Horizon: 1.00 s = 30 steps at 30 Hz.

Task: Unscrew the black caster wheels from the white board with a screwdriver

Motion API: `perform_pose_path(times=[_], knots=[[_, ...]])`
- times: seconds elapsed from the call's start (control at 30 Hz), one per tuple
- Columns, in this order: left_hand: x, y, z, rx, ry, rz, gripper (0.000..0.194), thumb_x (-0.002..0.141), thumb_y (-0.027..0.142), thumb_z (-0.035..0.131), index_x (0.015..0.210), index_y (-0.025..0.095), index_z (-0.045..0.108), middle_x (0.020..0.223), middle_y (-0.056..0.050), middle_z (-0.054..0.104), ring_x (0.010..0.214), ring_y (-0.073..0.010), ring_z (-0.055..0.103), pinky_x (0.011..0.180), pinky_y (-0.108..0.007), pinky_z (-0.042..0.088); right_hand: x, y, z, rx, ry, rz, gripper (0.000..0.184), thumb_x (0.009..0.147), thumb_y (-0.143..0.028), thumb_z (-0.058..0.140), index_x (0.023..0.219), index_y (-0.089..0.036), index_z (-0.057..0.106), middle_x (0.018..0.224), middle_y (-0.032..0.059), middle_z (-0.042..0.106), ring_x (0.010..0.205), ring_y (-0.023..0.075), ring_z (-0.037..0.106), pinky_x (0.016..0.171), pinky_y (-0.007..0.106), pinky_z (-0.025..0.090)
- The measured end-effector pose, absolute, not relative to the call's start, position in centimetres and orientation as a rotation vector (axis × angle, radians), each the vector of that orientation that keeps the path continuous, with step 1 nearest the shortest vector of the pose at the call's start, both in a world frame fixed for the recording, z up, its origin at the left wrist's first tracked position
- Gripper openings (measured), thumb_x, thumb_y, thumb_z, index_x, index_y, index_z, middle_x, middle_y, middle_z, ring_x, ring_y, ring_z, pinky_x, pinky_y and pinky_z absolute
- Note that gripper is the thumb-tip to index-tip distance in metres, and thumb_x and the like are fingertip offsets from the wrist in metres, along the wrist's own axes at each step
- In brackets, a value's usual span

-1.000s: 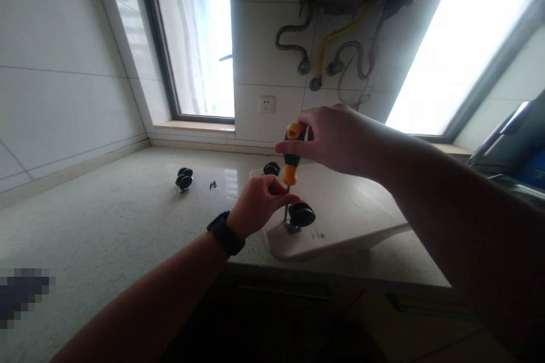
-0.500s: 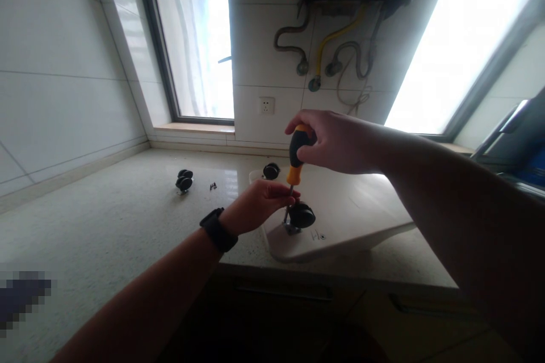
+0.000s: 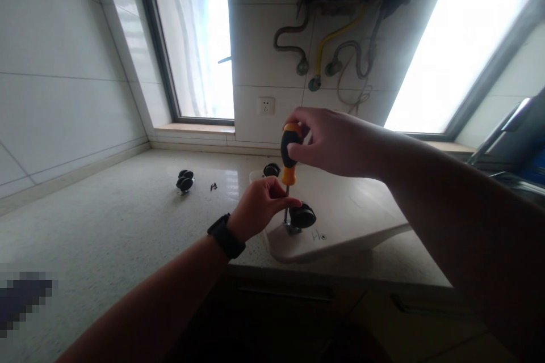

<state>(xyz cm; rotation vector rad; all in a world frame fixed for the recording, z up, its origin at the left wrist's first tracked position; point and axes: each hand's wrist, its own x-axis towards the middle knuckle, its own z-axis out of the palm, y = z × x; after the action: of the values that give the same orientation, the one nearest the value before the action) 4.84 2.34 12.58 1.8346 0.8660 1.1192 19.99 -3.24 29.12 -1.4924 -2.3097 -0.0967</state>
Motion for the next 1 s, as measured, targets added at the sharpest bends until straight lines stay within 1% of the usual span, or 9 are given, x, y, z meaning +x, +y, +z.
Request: perform_pose_path(times=[0.1, 0.17, 0.27, 0.43, 0.53, 0.6, 0.73, 0.9, 1.0], knots=[[5.0, 2.2, 12.6, 1.855, 0.909, 1.14, 0.041, 0.073, 0.047, 0.085, 0.078, 0.017, 0.058, 0.07, 0.003, 0.06, 0.062, -0.0117, 0.052, 0.059, -0.028, 0.043, 20.1, -2.7, 28.7, -1.451, -2.312, -0.083, 0.032, 0.085, -0.036, 0.057, 0.112, -0.021, 0.063, 0.093, 0.008, 0.07, 0.071, 0.0194, 0.06, 0.06, 0.036, 0.043], [5.0, 2.1, 12.6, 1.887, 0.924, 1.158, 0.041, 0.072, 0.048, 0.086, 0.078, 0.017, 0.059, 0.069, 0.004, 0.059, 0.061, -0.0114, 0.051, 0.058, -0.027, 0.042, 20.1, -2.2, 28.4, -1.403, -2.305, -0.097, 0.032, 0.087, -0.045, 0.056, 0.109, -0.023, 0.064, 0.091, 0.0066, 0.071, 0.069, 0.0188, 0.06, 0.06, 0.036, 0.043], [5.0, 2.0, 12.5, 1.941, 0.934, 1.185, 0.042, 0.072, 0.048, 0.086, 0.078, 0.017, 0.059, 0.068, 0.004, 0.058, 0.06, -0.0112, 0.05, 0.057, -0.027, 0.041, 20.3, -1.9, 28.3, -1.335, -2.327, -0.096, 0.038, 0.083, -0.055, 0.063, 0.103, -0.023, 0.067, 0.088, 0.0049, 0.071, 0.069, 0.0195, 0.062, 0.061, 0.037, 0.045], [4.3, 2.2, 13.2, 2.017, 0.869, 1.068, 0.036, 0.08, 0.047, 0.081, 0.092, 0.016, 0.066, 0.084, -0.001, 0.069, 0.068, -0.0125, 0.059, 0.063, -0.028, 0.047, 20.8, -2.1, 28.7, -1.292, -2.31, -0.065, 0.049, 0.079, -0.043, 0.07, 0.123, -0.021, 0.066, 0.108, 0.0088, 0.072, 0.09, 0.0243, 0.067, 0.075, 0.04, 0.053], [3.7, 2.6, 13.9, 2.037, 0.733, 0.923, 0.022, 0.09, 0.036, 0.071, 0.101, 0.017, 0.073, 0.105, -0.006, 0.075, 0.081, -0.0135, 0.067, 0.073, -0.03, 0.053, 21.2, -2.3, 28.8, -1.272, -2.332, -0.039, 0.049, 0.079, -0.037, 0.068, 0.125, -0.021, 0.066, 0.111, 0.009, 0.072, 0.093, 0.0251, 0.069, 0.078, 0.042, 0.056], [3.3, 2.8, 14.1, 2.013, 0.652, 0.866, 0.019, 0.093, 0.03, 0.068, 0.105, 0.018, 0.074, 0.11, -0.007, 0.076, 0.09, -0.0148, 0.07, 0.083, -0.032, 0.055, 21.4, -2.3, 28.8, -1.243, -2.359, 0.022, 0.048, 0.08, -0.033, 0.067, 0.127, -0.022, 0.065, 0.113, 0.0079, 0.073, 0.094, 0.0241, 0.07, 0.08, 0.042, 0.057], [3.1, 3.0, 14.2, 1.958, 0.621, 0.869, 0.021, 0.091, 0.03, 0.071, 0.106, 0.017, 0.076, 0.104, -0.007, 0.078, 0.094, -0.0172, 0.072, 0.09, -0.035, 0.056, 21.6, -2.6, 28.7, -1.211, -2.348, 0.086, 0.049, 0.081, -0.031, 0.066, 0.129, -0.025, 0.062, 0.11, 0.0072, 0.073, 0.092, 0.0235, 0.071, 0.077, 0.04, 0.058], [3.6, 2.7, 13.9, 1.975, 0.705, 0.973, 0.019, 0.086, 0.034, 0.077, 0.094, 0.016, 0.076, 0.094, -0.006, 0.078, 0.085, -0.0166, 0.072, 0.081, -0.032, 0.056, 21.4, -2.6, 28.4, -1.242, -2.337, -0.02, 0.051, 0.078, -0.053, 0.072, 0.12, -0.024, 0.066, 0.097, 0.0065, 0.073, 0.08, 0.0226, 0.068, 0.065, 0.037, 0.052], [4.0, 2.5, 13.8, 1.992, 0.772, 1.031, 0.021, 0.084, 0.037, 0.079, 0.089, 0.017, 0.075, 0.088, -0.004, 0.077, 0.076, -0.0145, 0.069, 0.071, -0.029, 0.053, 21.3, -2.4, 28.2, -1.244, -2.341, -0.095, 0.046, 0.079, -0.056, 0.071, 0.114, -0.026, 0.067, 0.088, 0.0031, 0.071, 0.071, 0.0193, 0.063, 0.06, 0.034, 0.046]])
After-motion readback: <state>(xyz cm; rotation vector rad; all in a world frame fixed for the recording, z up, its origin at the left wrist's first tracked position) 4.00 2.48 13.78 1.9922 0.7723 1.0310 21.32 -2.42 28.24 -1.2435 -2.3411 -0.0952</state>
